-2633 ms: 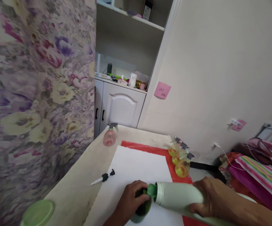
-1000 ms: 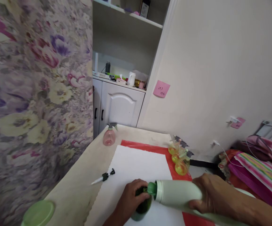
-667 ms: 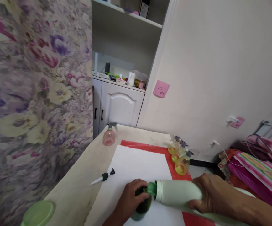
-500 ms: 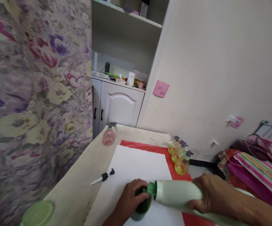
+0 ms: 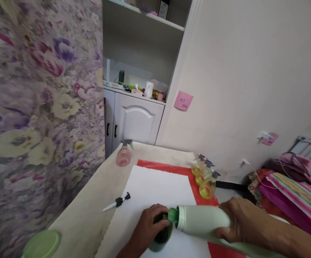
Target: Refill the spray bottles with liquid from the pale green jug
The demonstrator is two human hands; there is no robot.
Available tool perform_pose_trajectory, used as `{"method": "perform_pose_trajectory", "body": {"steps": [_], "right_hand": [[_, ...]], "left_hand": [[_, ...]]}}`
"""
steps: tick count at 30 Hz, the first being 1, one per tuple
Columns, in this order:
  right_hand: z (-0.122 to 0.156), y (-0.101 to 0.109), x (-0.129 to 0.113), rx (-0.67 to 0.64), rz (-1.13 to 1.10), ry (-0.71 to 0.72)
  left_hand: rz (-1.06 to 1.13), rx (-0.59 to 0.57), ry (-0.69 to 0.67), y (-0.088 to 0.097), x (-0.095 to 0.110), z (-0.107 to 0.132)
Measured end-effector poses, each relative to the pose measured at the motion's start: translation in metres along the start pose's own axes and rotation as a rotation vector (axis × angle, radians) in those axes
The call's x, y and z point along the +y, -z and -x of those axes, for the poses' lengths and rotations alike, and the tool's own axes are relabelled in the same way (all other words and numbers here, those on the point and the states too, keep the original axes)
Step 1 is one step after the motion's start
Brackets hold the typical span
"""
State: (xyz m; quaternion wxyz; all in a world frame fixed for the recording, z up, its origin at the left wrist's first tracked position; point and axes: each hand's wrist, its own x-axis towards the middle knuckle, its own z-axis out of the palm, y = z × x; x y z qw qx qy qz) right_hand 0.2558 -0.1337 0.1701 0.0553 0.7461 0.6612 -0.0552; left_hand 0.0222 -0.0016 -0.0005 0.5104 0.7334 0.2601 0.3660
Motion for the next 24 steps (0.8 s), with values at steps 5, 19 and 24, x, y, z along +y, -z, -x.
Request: {"method": "perform_pose_trajectory", "body": {"steps": [5,19,24], "right_hand": [[-0.0019,0.0046,-0.0032,-0.027,0.001,-0.023],[-0.0011,0.0045,-0.0034,-0.018,-0.004,-0.027],[-0.0019,0.0064,-0.0055,-0.020,0.001,-0.041]], "left_hand": [[-0.006,-0.004,-0.007,-0.0003,-0.0015,-0.0002],[0.015,-0.004,0.000,-0.0012,0.0018,-0.0001],[0.013,0.002,-0.012,-0.0021,0.0009,-0.0013]]}}
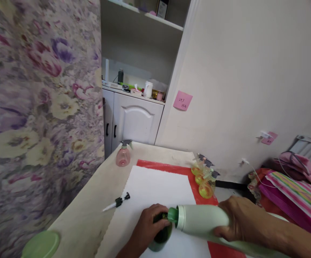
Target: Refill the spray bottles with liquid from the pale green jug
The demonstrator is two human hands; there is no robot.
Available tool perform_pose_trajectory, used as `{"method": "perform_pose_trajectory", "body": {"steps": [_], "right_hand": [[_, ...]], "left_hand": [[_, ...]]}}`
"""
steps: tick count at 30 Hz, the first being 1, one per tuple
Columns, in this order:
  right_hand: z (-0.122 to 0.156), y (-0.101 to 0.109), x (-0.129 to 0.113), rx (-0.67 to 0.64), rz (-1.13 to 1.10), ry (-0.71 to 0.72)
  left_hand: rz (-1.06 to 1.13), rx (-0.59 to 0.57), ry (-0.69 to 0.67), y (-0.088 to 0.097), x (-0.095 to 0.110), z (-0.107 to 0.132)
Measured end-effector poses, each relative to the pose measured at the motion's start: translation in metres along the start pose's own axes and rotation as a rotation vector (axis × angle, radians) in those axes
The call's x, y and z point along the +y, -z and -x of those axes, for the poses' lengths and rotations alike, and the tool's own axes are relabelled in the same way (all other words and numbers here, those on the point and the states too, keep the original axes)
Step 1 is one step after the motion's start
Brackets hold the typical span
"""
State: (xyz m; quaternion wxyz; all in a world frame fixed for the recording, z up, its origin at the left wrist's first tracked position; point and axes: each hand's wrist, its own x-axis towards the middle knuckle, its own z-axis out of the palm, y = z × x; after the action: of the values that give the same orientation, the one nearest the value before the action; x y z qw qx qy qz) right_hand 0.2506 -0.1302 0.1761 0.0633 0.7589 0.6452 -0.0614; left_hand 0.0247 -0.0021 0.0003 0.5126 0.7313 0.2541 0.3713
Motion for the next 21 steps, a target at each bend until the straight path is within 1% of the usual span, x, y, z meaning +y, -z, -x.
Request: {"method": "perform_pose_trajectory", "body": {"steps": [8,21], "right_hand": [[-0.0016,0.0000,0.0007,0.009,0.004,0.005],[-0.0012,-0.0028,0.0037,0.014,0.001,0.013]], "left_hand": [[-0.003,-0.003,-0.009,-0.0003,-0.0043,-0.0013],[-0.005,0.004,0.003,-0.0002,-0.0034,-0.0012]]}}
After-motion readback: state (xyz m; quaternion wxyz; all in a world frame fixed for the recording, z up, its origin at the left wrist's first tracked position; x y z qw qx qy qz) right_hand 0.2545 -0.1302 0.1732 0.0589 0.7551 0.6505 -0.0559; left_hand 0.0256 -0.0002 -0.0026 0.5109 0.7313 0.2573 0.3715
